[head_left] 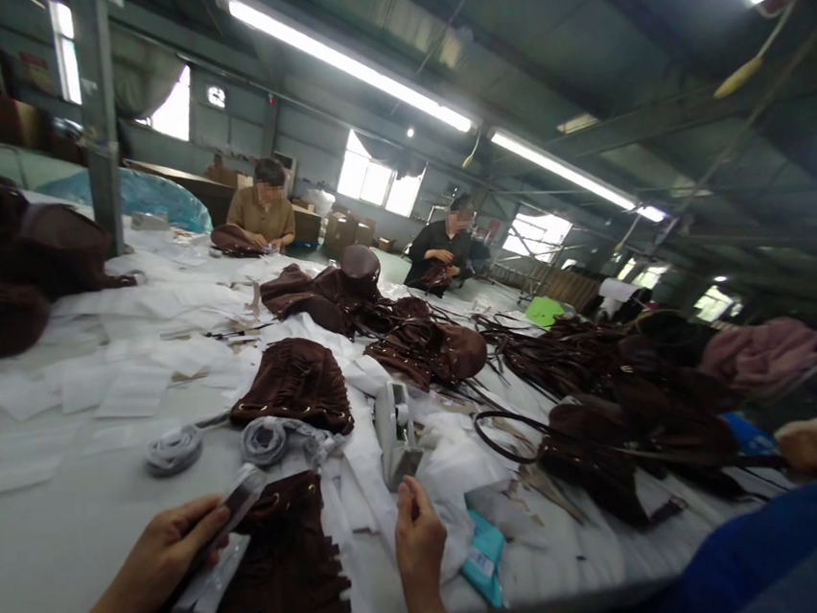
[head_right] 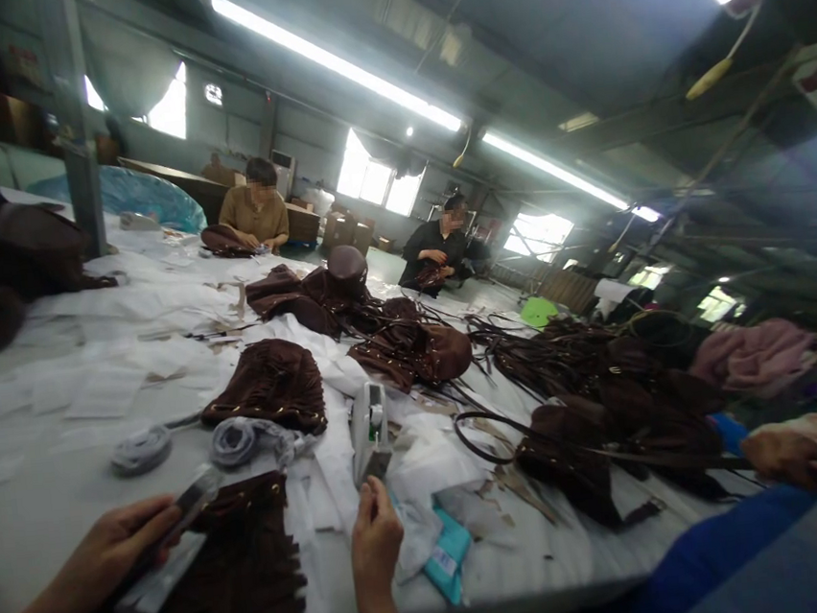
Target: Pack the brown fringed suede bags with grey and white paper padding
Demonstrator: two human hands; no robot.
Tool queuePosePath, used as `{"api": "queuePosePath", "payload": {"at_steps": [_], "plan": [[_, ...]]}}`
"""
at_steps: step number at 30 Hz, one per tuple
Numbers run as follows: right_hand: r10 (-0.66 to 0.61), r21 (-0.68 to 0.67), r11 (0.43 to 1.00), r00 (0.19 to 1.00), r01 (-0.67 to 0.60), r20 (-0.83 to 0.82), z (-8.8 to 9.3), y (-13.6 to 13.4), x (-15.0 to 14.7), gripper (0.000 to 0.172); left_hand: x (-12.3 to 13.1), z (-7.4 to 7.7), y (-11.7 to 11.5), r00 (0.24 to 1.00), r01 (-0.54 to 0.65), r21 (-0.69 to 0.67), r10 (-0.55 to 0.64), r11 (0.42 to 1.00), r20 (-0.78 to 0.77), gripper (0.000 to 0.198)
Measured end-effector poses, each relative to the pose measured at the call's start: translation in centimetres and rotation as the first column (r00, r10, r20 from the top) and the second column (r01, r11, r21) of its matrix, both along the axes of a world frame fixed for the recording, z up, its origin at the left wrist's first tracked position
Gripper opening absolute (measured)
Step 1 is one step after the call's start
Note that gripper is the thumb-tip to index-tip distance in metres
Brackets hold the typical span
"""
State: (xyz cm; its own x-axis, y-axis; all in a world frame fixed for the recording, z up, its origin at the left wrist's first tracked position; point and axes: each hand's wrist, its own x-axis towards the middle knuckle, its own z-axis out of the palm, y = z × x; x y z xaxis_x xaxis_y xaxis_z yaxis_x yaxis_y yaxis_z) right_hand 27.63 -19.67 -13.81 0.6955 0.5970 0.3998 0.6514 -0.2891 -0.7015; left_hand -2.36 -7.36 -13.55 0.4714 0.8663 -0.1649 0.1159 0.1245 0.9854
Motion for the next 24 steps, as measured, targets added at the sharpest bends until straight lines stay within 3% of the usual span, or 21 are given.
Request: {"api": "queuePosePath", "payload": {"at_steps": [5, 10, 13, 16, 20, 24], "plan": [[-0.029, -0.023, 0.999, 0.999, 0.03, 0.04, 0.7, 0.5, 2.3, 0.055, -0.2, -0.6, 0.3, 0.999, 0.004, 0.034, -0.003, 0.999, -0.04, 0.047], [-0.096, -0.049, 0.994, 0.992, 0.1, 0.078, -0.4, -2.9, 3.5, 0.063, -0.4, -1.0, 0.3, 0.997, -0.005, 0.02, 0.007, 1.0, -0.074, 0.045], [-0.139, -0.155, 0.974, 0.978, 0.164, 0.156, -1.8, -5.5, 4.6, 0.064, -0.2, -1.1, 0.3, 0.995, -0.011, 0.001, 0.011, 1.0, -0.095, 0.046], [-0.097, -0.317, 0.931, 0.962, 0.178, 0.254, -3.3, -7.1, 5.0, 0.059, 0.0, -0.9, 0.4, 0.993, -0.016, -0.019, 0.014, 1.0, -0.12, 0.048], [-0.098, -0.355, 0.913, 0.952, 0.202, 0.29, -4.5, -7.0, 4.9, 0.058, 0.1, -0.6, 0.5, 0.994, -0.05, -0.03, 0.047, 0.998, -0.094, 0.049], [-0.121, -0.344, 0.912, 0.949, 0.223, 0.293, -4.5, -6.5, 5.7, 0.061, 0.1, -0.9, 0.5, 0.998, -0.029, -0.037, 0.027, 0.999, -0.064, 0.048]]}}
